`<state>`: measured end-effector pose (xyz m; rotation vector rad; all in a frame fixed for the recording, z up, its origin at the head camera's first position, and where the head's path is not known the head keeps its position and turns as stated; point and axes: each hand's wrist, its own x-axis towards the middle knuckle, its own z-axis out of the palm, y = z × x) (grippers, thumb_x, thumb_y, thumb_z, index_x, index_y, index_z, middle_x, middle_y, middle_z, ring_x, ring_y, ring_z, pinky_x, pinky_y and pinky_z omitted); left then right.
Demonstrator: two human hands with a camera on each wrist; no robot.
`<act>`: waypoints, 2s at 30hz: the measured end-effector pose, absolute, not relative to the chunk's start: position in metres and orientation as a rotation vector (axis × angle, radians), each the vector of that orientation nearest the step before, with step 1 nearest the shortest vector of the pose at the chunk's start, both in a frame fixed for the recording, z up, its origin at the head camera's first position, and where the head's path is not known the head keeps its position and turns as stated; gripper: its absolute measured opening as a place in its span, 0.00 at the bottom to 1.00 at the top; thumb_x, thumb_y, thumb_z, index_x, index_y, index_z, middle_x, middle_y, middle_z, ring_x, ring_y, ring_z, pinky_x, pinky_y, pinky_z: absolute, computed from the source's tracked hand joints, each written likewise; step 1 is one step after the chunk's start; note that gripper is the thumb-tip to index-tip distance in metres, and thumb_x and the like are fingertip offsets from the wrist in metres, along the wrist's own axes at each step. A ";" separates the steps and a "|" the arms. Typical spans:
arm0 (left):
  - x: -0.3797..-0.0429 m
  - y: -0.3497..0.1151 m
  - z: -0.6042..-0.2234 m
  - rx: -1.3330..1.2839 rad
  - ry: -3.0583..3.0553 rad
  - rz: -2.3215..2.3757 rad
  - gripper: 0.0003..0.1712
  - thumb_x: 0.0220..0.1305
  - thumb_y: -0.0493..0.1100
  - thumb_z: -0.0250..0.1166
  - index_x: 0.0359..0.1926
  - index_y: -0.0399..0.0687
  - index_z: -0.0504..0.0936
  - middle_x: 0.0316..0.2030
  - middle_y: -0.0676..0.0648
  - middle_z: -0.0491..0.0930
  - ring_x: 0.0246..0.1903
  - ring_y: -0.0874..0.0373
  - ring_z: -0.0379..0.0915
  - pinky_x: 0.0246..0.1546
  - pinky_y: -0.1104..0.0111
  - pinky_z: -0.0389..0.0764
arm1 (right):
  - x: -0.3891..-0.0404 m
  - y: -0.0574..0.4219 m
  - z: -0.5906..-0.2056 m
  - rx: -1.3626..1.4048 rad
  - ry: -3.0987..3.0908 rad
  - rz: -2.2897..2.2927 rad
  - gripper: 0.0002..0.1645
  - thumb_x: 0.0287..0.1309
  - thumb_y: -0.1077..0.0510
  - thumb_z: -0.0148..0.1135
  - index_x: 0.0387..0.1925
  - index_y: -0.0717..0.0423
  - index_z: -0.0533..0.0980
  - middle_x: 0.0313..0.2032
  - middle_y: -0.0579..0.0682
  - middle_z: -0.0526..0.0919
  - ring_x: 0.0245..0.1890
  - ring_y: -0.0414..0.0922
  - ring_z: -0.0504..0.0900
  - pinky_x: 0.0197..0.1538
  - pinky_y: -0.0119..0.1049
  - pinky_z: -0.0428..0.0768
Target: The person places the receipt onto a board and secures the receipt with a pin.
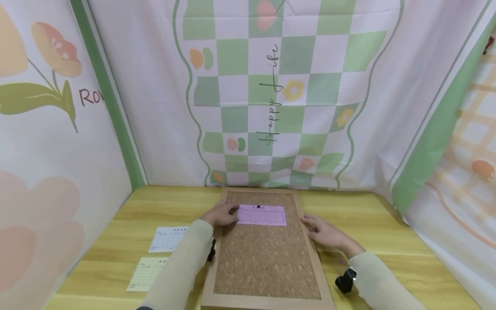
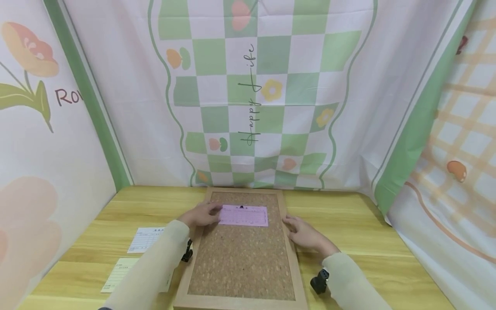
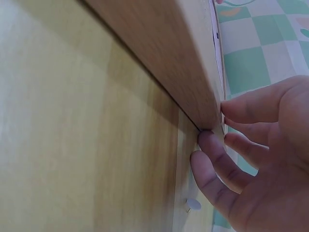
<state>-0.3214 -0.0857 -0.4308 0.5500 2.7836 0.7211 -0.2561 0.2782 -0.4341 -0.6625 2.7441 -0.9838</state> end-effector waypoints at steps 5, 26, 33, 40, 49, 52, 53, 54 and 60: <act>-0.321 -0.090 -0.429 0.642 2.742 0.809 0.29 0.72 0.42 0.57 0.71 0.39 0.68 0.69 0.37 0.64 0.70 0.42 0.57 0.68 0.50 0.60 | -0.257 0.278 -0.434 -0.664 2.747 -0.985 0.31 0.67 0.67 0.55 0.68 0.76 0.62 0.69 0.79 0.54 0.66 0.75 0.59 0.62 0.66 0.65; -0.318 -0.110 -0.426 0.711 2.634 1.059 0.28 0.71 0.40 0.60 0.70 0.39 0.70 0.66 0.37 0.71 0.65 0.40 0.67 0.64 0.48 0.66 | -0.257 0.278 -0.437 -0.629 2.734 -1.008 0.31 0.67 0.67 0.55 0.68 0.75 0.62 0.69 0.78 0.53 0.67 0.76 0.55 0.63 0.68 0.61; -0.313 -0.123 -0.422 0.722 2.622 1.107 0.25 0.73 0.38 0.58 0.68 0.37 0.71 0.64 0.39 0.74 0.64 0.38 0.68 0.63 0.46 0.68 | -0.257 0.278 -0.435 -0.637 2.743 -1.002 0.32 0.66 0.67 0.56 0.68 0.75 0.62 0.69 0.78 0.53 0.67 0.76 0.54 0.63 0.69 0.61; -0.307 -0.139 -0.419 0.735 2.684 1.035 0.26 0.73 0.40 0.58 0.68 0.38 0.71 0.65 0.38 0.71 0.64 0.39 0.66 0.62 0.45 0.68 | -0.258 0.279 -0.437 -0.625 2.723 -1.009 0.32 0.69 0.66 0.53 0.70 0.74 0.60 0.71 0.77 0.52 0.68 0.76 0.52 0.64 0.69 0.59; -0.293 -0.166 -0.414 0.795 2.708 1.026 0.26 0.73 0.43 0.58 0.67 0.35 0.71 0.64 0.36 0.72 0.62 0.35 0.66 0.60 0.41 0.67 | -0.259 0.281 -0.439 -0.640 2.720 -1.007 0.32 0.69 0.65 0.51 0.71 0.74 0.58 0.71 0.77 0.51 0.68 0.75 0.54 0.64 0.68 0.60; -0.291 -0.175 -0.414 0.792 2.718 1.021 0.26 0.73 0.44 0.58 0.67 0.36 0.72 0.64 0.36 0.72 0.62 0.35 0.66 0.60 0.41 0.68 | -0.256 0.279 -0.435 -0.641 2.722 -1.015 0.32 0.69 0.66 0.51 0.70 0.75 0.59 0.70 0.78 0.51 0.67 0.76 0.54 0.63 0.69 0.60; -0.290 -0.177 -0.414 0.788 2.719 1.022 0.26 0.73 0.44 0.59 0.66 0.36 0.72 0.64 0.36 0.72 0.62 0.35 0.66 0.60 0.41 0.68 | -0.255 0.279 -0.435 -0.643 2.724 -1.017 0.32 0.68 0.66 0.52 0.70 0.76 0.60 0.70 0.79 0.52 0.67 0.77 0.55 0.63 0.69 0.61; -0.289 -0.180 -0.414 0.790 2.720 1.021 0.26 0.74 0.44 0.58 0.66 0.36 0.72 0.64 0.36 0.72 0.62 0.35 0.66 0.60 0.41 0.68 | -0.254 0.278 -0.434 -0.637 2.723 -1.021 0.32 0.68 0.67 0.52 0.69 0.76 0.60 0.69 0.79 0.52 0.66 0.77 0.55 0.63 0.69 0.61; -0.283 -0.195 -0.412 0.760 2.725 1.041 0.25 0.74 0.42 0.58 0.66 0.35 0.72 0.64 0.34 0.71 0.62 0.33 0.65 0.61 0.39 0.66 | -0.253 0.276 -0.434 -0.625 2.729 -1.012 0.31 0.68 0.68 0.54 0.69 0.75 0.61 0.70 0.78 0.53 0.66 0.75 0.59 0.63 0.66 0.64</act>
